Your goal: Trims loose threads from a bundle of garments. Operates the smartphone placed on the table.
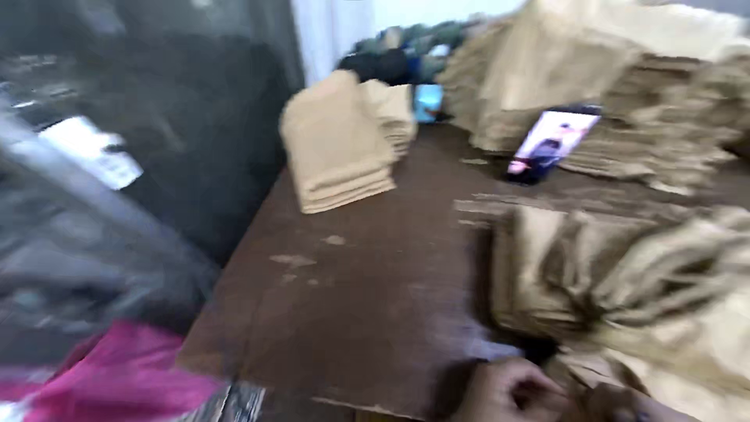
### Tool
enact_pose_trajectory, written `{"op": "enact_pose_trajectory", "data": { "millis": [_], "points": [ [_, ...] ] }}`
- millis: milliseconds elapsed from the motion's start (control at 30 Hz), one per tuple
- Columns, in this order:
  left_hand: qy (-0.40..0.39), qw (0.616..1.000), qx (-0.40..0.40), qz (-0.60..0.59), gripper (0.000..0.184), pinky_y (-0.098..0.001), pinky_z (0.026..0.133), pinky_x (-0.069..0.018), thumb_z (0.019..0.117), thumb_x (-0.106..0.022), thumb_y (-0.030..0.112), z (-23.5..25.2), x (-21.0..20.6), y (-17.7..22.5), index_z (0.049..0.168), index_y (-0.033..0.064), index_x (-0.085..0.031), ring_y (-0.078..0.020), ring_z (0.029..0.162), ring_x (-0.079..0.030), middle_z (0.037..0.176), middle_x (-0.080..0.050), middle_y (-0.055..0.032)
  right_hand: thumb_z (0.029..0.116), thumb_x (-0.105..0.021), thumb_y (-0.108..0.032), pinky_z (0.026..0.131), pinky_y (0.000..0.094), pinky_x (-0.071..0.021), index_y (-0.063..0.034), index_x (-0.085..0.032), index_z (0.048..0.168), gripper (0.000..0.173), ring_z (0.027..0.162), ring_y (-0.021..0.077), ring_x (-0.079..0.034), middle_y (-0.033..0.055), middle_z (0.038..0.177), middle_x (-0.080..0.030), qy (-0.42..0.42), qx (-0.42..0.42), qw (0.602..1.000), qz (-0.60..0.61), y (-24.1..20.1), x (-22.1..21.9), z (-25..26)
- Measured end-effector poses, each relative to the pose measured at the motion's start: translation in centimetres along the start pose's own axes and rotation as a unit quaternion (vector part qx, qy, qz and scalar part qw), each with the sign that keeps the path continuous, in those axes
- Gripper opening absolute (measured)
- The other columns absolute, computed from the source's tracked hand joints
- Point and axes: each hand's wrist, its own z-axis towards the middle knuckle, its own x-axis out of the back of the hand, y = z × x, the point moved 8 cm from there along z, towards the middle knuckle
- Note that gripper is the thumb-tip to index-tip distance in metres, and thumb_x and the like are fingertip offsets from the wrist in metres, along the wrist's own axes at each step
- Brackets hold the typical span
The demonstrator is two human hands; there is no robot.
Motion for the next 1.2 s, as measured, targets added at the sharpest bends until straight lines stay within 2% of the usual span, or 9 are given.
{"op": "enact_pose_trajectory", "data": {
  "millis": [133,233,367,467,633,767,933,1067,1200],
  "points": [
    [0.005,0.995,0.077,-0.066,0.009,-0.0189,0.077,-0.0567,0.0958,-0.064,0.001,-0.2,-0.8,0.2,0.101,-0.0061,-0.068,0.0009,0.084,-0.066,0.093,-0.070,-0.0012,0.1000,-0.064,-0.037,0.063,0.0287,-0.0515,0.0038,-0.062,0.094,0.041,0.068,0.0133,-0.059,0.0157,0.078,-0.063,0.092,-0.080,0.986,-0.112,1.1,1.4,-3.5],
    [0.012,0.991,0.081,-0.106,0.007,-0.0206,0.080,-0.0573,0.0983,-0.064,0.008,-0.4,-2.0,0.0,0.101,0.0063,-0.070,-0.0001,0.088,-0.067,0.098,-0.071,0.0048,0.0997,-0.062,-0.044,0.053,0.0191,-0.0445,-0.0064,-0.060,0.088,0.039,0.059,0.0034,-0.050,0.0029,0.071,-0.056,0.169,-0.079,0.969,-0.160,1.7,2.1,-5.4],
    [0.025,0.984,0.078,-0.157,0.009,-0.0271,0.087,-0.0591,0.0968,-0.069,0.024,-0.9,-2.8,-0.7,0.102,0.0188,-0.074,-0.0053,0.097,-0.069,0.106,-0.073,0.0051,0.1012,-0.060,-0.043,0.053,0.0188,-0.0424,-0.0085,-0.056,0.084,0.039,0.059,0.0038,-0.048,0.0007,0.069,-0.052,0.160,-0.065,0.970,-0.170,1.6,2.7,-6.5],
    [0.025,0.988,0.052,-0.142,0.011,-0.0247,0.088,-0.0583,0.0973,-0.069,0.026,-1.1,-2.9,-0.3,0.105,0.0202,-0.075,-0.0046,0.099,-0.069,0.109,-0.072,0.0050,0.1013,-0.058,-0.043,0.051,0.0230,-0.0431,-0.0089,-0.058,0.083,0.039,0.058,0.0083,-0.049,0.0021,0.069,-0.053,0.142,-0.052,0.968,-0.200,1.5,2.6,-6.7],
    [0.010,0.999,0.001,-0.053,0.010,-0.0193,0.087,-0.0580,0.0965,-0.070,0.015,-1.3,-3.3,1.1,0.105,0.0151,-0.075,-0.0028,0.103,-0.068,0.115,-0.071,0.0039,0.1027,-0.053,-0.041,0.050,0.0261,-0.0446,-0.0094,-0.058,0.084,0.037,0.056,0.0116,-0.052,0.0020,0.066,-0.055,0.157,-0.029,0.958,-0.238,0.6,1.5,-5.7],
    [0.020,1.000,-0.007,-0.013,0.010,-0.0176,0.087,-0.0577,0.0971,-0.069,0.014,-1.4,-3.6,1.8,0.105,0.0154,-0.075,-0.0011,0.101,-0.067,0.113,-0.070,0.0057,0.1065,-0.043,-0.040,0.046,0.0302,-0.0448,-0.0097,-0.060,0.085,0.041,0.051,0.0143,-0.054,0.0021,0.063,-0.056,0.151,-0.024,0.954,-0.258,0.6,0.6,-4.7],
    [0.046,0.996,0.015,-0.070,0.026,-0.0216,0.085,-0.0592,0.0970,-0.069,0.015,-0.2,-2.9,0.2,0.123,0.0174,-0.066,-0.0031,0.095,-0.070,0.109,-0.074,0.0053,0.1081,-0.041,-0.041,0.050,0.0279,-0.0476,-0.0092,-0.060,0.087,0.043,0.055,0.0128,-0.056,0.0023,0.064,-0.056,0.143,-0.025,0.962,-0.230,1.2,0.8,-4.9],
    [0.066,0.994,0.018,-0.083,0.012,-0.0179,0.082,-0.0568,0.0979,-0.068,0.016,0.6,-2.7,-0.7,0.108,0.0191,-0.074,0.0007,0.091,-0.068,0.103,-0.073,0.0080,0.1059,-0.047,-0.042,0.049,0.0270,-0.0468,-0.0068,-0.061,0.088,0.041,0.053,0.0127,-0.054,0.0038,0.065,-0.057,0.157,-0.027,0.963,-0.219,1.3,0.9,-5.0],
    [0.061,0.996,0.020,-0.059,0.010,-0.0192,0.085,-0.0569,0.1002,-0.065,0.024,0.1,-2.9,-0.3,0.106,0.0205,-0.072,-0.0008,0.098,-0.067,0.111,-0.071,0.0074,0.1062,-0.048,-0.044,0.049,0.0256,-0.0450,-0.0076,-0.059,0.088,0.042,0.054,0.0118,-0.052,0.0031,0.065,-0.054,0.161,-0.026,0.967,-0.198,1.6,0.8,-5.2]
  ]
}}
